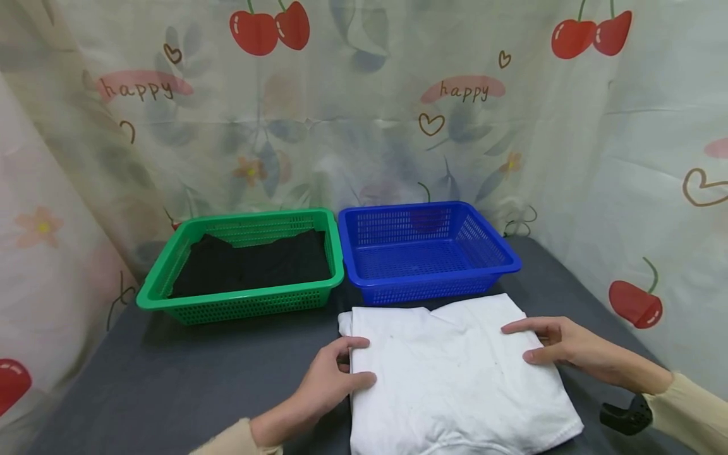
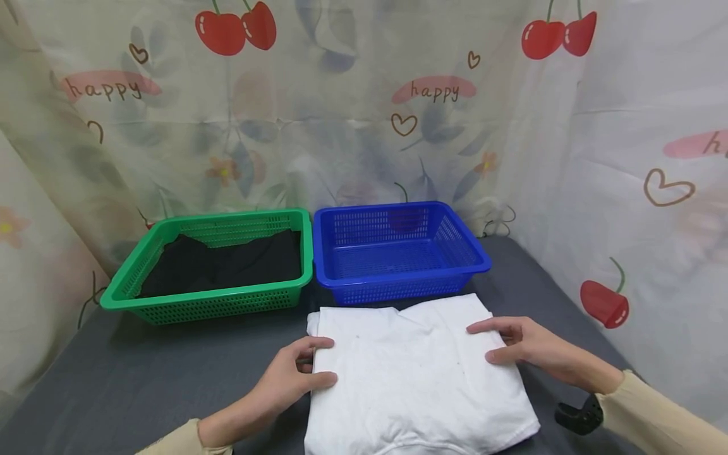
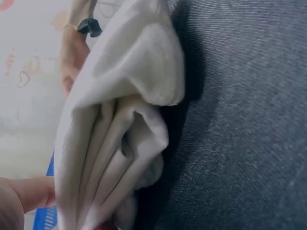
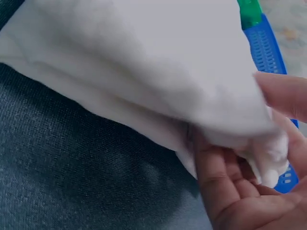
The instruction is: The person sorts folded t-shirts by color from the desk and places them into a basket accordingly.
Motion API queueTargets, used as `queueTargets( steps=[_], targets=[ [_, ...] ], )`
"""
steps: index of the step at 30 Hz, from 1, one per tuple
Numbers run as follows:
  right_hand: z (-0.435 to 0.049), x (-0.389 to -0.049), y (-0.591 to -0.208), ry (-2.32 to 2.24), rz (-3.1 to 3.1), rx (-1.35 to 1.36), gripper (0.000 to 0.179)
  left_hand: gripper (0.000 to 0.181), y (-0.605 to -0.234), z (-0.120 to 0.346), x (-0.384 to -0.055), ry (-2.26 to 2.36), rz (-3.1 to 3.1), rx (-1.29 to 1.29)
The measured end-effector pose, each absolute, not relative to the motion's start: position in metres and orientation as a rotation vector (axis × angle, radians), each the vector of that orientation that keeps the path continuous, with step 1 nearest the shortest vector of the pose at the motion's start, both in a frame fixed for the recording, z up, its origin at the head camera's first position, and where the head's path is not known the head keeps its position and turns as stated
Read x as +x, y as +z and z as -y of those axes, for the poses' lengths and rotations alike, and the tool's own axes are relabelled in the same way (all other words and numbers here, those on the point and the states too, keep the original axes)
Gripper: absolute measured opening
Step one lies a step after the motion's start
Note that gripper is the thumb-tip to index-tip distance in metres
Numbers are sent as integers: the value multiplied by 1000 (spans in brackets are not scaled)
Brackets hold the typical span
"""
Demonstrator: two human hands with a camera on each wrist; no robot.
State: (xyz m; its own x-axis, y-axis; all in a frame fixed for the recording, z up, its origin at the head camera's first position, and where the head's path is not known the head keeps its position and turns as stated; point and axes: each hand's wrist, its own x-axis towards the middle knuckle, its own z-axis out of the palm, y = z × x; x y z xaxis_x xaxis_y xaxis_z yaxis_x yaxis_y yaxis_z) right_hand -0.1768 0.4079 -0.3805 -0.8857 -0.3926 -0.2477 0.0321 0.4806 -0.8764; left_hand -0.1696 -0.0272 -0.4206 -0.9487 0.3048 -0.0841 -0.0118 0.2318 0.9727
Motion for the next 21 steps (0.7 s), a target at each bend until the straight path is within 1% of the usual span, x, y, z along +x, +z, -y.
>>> queueTargets(
  steps=[8,17,21],
  targets=[
    [-403,-181,-386,-1503,-2232,-233,44,51,-424,32,-174,1836,-2163,369],
    [-402,-182,-387,-1538,-2109,-225,48,62,-427,30,-174,1890,-2051,452],
    [-399,-181,-387,-1524,-2148,-251,50,64,-425,29,-173,1892,-2022,438]
  ],
)
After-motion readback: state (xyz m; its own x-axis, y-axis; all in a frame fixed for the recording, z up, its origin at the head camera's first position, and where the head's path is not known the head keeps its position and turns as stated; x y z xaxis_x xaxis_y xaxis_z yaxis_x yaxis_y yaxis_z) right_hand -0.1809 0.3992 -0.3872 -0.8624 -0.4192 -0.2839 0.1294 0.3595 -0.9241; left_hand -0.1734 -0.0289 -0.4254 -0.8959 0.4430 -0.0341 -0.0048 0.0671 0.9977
